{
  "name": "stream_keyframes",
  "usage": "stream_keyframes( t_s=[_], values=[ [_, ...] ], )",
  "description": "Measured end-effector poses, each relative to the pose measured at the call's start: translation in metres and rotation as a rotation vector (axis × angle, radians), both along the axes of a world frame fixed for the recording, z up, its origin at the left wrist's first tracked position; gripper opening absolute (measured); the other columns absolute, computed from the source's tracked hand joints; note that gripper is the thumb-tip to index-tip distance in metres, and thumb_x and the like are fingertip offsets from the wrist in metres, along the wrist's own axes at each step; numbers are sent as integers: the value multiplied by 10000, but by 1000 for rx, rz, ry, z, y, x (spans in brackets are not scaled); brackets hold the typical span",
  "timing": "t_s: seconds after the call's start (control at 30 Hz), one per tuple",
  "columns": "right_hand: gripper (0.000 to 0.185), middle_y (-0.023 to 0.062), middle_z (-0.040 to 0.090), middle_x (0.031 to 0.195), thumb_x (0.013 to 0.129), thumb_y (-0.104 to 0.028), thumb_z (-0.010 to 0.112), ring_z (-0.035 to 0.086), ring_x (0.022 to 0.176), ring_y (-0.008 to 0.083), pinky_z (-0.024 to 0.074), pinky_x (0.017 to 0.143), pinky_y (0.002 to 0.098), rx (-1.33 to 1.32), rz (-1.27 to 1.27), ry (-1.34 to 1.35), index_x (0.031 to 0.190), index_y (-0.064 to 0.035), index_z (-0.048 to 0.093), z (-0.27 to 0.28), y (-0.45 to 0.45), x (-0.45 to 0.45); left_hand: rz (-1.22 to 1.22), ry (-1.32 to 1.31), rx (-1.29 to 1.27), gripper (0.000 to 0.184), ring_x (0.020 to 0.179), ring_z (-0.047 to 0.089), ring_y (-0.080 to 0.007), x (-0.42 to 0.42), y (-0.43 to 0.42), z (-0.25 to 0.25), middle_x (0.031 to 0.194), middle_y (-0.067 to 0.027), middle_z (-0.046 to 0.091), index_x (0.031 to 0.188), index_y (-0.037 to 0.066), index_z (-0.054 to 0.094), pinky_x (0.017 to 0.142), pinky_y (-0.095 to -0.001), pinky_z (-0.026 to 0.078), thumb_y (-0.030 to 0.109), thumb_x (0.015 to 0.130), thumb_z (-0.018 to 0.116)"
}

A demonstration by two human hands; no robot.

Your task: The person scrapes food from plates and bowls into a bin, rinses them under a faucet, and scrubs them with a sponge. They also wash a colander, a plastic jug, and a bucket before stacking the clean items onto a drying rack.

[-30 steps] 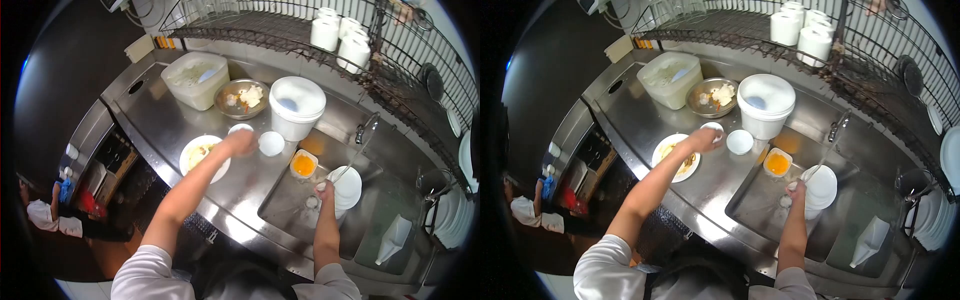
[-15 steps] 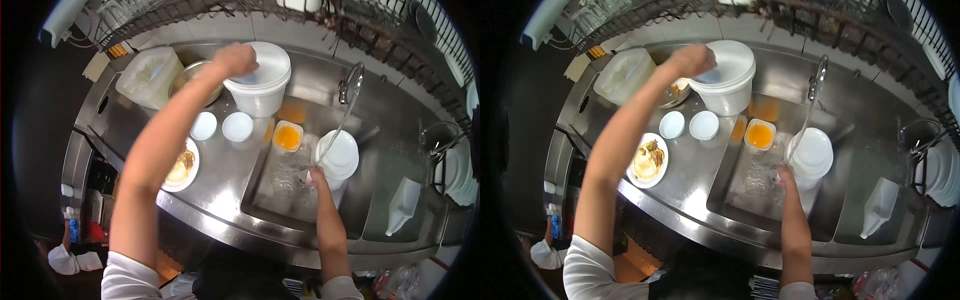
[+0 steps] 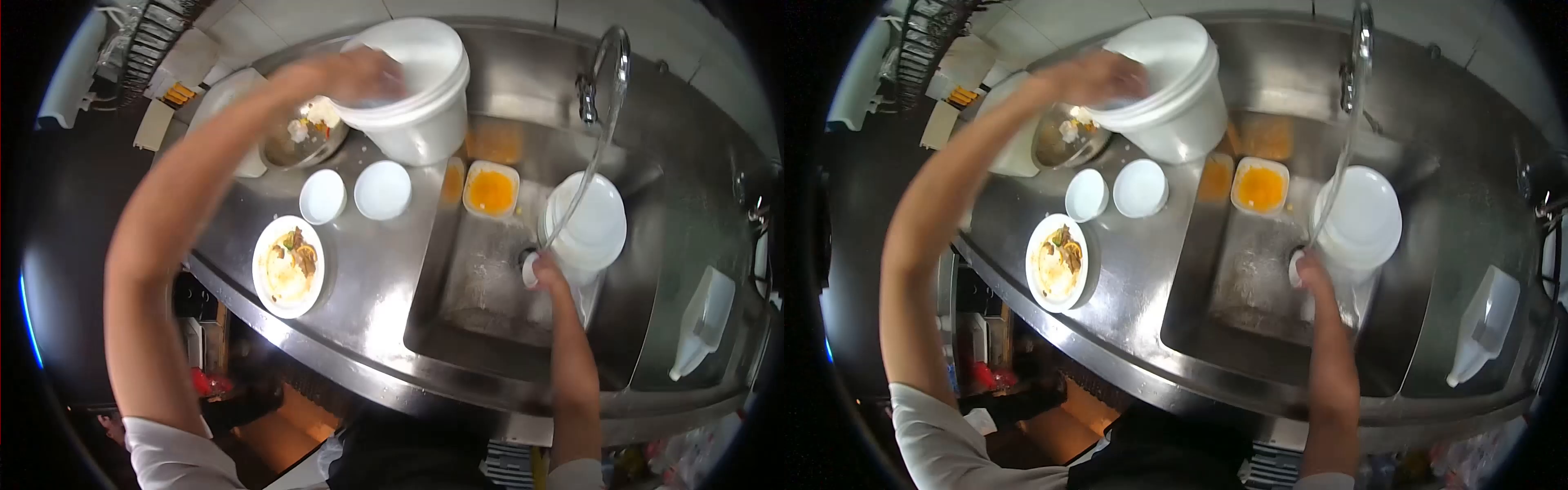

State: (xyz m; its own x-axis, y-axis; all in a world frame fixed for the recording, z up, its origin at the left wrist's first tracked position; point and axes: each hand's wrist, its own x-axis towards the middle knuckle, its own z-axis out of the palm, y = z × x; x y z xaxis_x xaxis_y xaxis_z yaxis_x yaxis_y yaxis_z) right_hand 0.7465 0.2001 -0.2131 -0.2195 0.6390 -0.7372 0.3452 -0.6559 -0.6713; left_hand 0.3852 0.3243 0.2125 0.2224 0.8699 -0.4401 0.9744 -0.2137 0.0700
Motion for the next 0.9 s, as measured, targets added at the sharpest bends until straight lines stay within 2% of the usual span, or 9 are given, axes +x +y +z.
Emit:
stream_keyframes(
  t_s=[0.1,0.2,0.37,0.43,0.5,0.57,0.63,0.67,0.9],
  values=[
    [581,184,450,1244,816,-130,442,534,1018,381,560,627,481,274,122,-167,1373,-59,291,-42,-6,-4,-15,-29,25,416,1161,493,-304,-23,63,-103,1263,-107,537,1212,112,563,987,-416,358,333,899,399],
    [553,157,495,1186,826,-109,456,564,970,398,511,598,594,-16,-110,121,1354,-64,297,-75,-13,-5,90,152,-107,443,1186,472,-311,-4,64,-108,1275,-146,519,1222,96,557,1003,-411,338,335,887,392],
    [444,159,524,1174,801,-82,466,584,975,324,528,714,501,-35,38,148,1238,-9,432,-109,-12,6,-94,-270,-306,468,1135,507,-313,-49,60,-88,1209,-154,556,1251,59,518,974,-427,382,363,902,448],
    [430,165,509,1204,827,-103,438,579,997,310,516,766,472,-33,-47,209,1245,-3,437,-102,14,-16,-104,-129,62,528,1198,441,-321,-18,-13,80,1293,-144,493,1302,70,464,1027,-418,322,436,923,419],
    [419,171,494,1234,853,-123,410,573,1020,296,505,819,443,-72,-130,280,1252,2,442,-104,13,-21,-184,-29,508,548,1237,397,-339,-22,-48,119,1352,-147,434,1312,73,450,1059,-411,283,450,915,434],
    [414,177,479,1264,879,-143,382,568,1042,282,493,872,413,-140,-218,354,1259,8,447,-137,-11,-14,-197,58,261,608,1242,387,-348,-49,-46,92,1355,-180,417,1346,66,394,1063,-417,281,431,873,505],
    [325,151,581,958,832,-163,458,602,868,374,514,587,580,43,-183,168,1123,-23,495,-139,-22,3,62,11,216,598,1222,410,-353,-42,-72,66,1284,-193,483,1324,61,418,1032,-421,329,413,856,541],
    [373,168,538,1043,823,-138,452,592,868,384,524,577,566,27,-201,197,1176,-18,438,-71,-26,-7,28,-10,269,583,1206,424,-355,-52,-67,49,1225,-198,526,1313,58,432,1020,-413,347,383,847,565],
    [392,161,510,1105,820,-150,453,546,981,353,524,696,547,-81,-328,256,1198,-49,429,-30,-26,3,81,11,289,561,1062,552,-359,-53,-94,32,1110,-209,596,1245,41,492,907,-422,431,390,818,593]
  ],
)
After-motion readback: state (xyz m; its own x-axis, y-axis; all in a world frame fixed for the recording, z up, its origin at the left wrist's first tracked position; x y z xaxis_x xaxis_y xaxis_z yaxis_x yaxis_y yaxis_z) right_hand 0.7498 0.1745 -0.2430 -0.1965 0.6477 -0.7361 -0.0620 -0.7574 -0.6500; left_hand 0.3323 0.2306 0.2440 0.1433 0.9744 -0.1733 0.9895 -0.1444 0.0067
